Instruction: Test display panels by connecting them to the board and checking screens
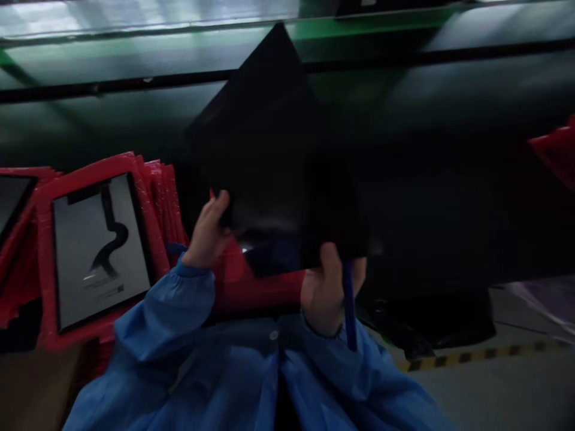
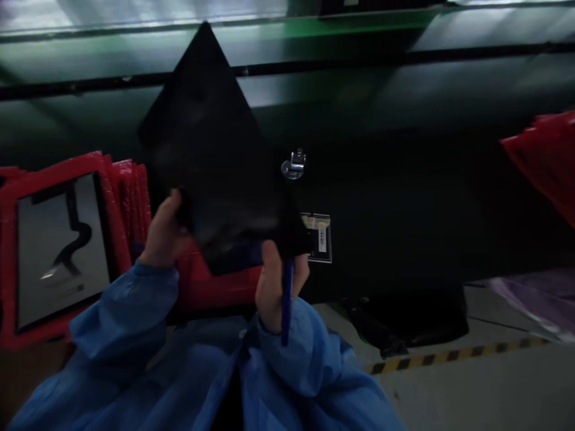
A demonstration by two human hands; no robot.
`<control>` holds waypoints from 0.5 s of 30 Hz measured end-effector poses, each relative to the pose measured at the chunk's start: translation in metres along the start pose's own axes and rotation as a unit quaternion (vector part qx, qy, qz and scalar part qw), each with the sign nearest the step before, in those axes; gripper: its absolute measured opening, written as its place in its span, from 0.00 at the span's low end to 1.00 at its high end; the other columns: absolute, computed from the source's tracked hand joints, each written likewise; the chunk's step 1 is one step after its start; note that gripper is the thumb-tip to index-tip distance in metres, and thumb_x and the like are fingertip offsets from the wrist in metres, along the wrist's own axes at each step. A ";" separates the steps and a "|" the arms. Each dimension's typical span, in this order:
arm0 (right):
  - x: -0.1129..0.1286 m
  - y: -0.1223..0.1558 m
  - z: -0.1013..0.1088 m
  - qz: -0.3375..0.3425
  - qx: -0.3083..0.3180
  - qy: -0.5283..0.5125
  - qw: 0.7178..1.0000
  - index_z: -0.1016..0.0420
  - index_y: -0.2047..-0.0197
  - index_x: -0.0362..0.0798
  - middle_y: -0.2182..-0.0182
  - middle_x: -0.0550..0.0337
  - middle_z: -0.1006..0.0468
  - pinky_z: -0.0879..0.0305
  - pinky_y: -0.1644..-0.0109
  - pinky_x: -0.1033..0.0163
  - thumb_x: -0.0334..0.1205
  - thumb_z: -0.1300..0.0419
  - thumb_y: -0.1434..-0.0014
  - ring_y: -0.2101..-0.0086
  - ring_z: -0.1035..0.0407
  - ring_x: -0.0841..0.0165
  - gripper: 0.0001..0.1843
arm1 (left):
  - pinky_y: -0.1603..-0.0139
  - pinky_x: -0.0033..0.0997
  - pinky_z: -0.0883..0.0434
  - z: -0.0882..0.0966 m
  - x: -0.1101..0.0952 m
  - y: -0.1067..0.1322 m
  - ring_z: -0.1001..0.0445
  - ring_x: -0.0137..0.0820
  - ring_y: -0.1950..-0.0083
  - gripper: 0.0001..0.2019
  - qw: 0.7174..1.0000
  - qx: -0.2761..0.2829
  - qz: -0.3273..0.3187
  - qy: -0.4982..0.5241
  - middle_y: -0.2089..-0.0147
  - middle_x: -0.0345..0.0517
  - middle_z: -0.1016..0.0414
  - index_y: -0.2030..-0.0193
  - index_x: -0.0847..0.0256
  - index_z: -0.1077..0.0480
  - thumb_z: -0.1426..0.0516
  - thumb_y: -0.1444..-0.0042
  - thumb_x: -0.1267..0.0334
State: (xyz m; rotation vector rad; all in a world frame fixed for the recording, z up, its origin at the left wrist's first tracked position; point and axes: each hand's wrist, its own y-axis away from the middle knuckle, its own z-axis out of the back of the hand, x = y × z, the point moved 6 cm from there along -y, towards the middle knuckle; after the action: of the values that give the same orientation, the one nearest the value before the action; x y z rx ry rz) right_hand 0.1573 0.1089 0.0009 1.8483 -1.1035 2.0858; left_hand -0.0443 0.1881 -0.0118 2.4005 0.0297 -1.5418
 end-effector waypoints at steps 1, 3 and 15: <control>-0.007 -0.004 0.005 -0.008 0.061 -0.004 0.998 0.29 0.37 0.55 0.52 0.55 0.19 0.20 0.53 0.52 0.46 0.45 0.30 0.53 0.21 0.56 0.20 | 0.56 0.28 0.25 0.005 -0.005 0.000 0.24 0.30 0.58 0.09 0.999 -0.037 -0.010 0.028 0.63 0.42 0.21 0.63 0.59 0.25 0.41 0.37 0.56; -0.023 -0.013 0.017 -0.030 0.214 -0.007 0.976 0.22 0.46 0.52 0.63 0.56 0.17 0.20 0.59 0.55 0.52 0.47 0.30 0.63 0.19 0.59 0.20 | 0.41 0.34 0.28 0.007 -0.013 0.001 0.26 0.34 0.43 0.11 0.996 -0.061 -0.019 0.062 0.57 0.43 0.19 0.58 0.61 0.24 0.42 0.36 0.56; -0.098 -0.108 0.060 0.121 0.296 0.341 0.884 0.18 0.56 0.47 0.66 0.55 0.19 0.26 0.59 0.60 0.42 0.43 0.34 0.67 0.23 0.63 0.13 | 0.33 0.29 0.35 0.029 -0.028 0.004 0.36 0.31 0.32 0.10 0.967 -0.248 -0.028 -0.051 0.72 0.35 0.28 0.70 0.61 0.35 0.47 0.41 0.78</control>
State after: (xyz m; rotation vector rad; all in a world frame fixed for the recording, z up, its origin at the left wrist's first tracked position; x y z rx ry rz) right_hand 0.2880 0.1852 -0.0439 0.9381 -0.5582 3.1088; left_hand -0.0813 0.1814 0.0032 1.9388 0.4136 -1.4675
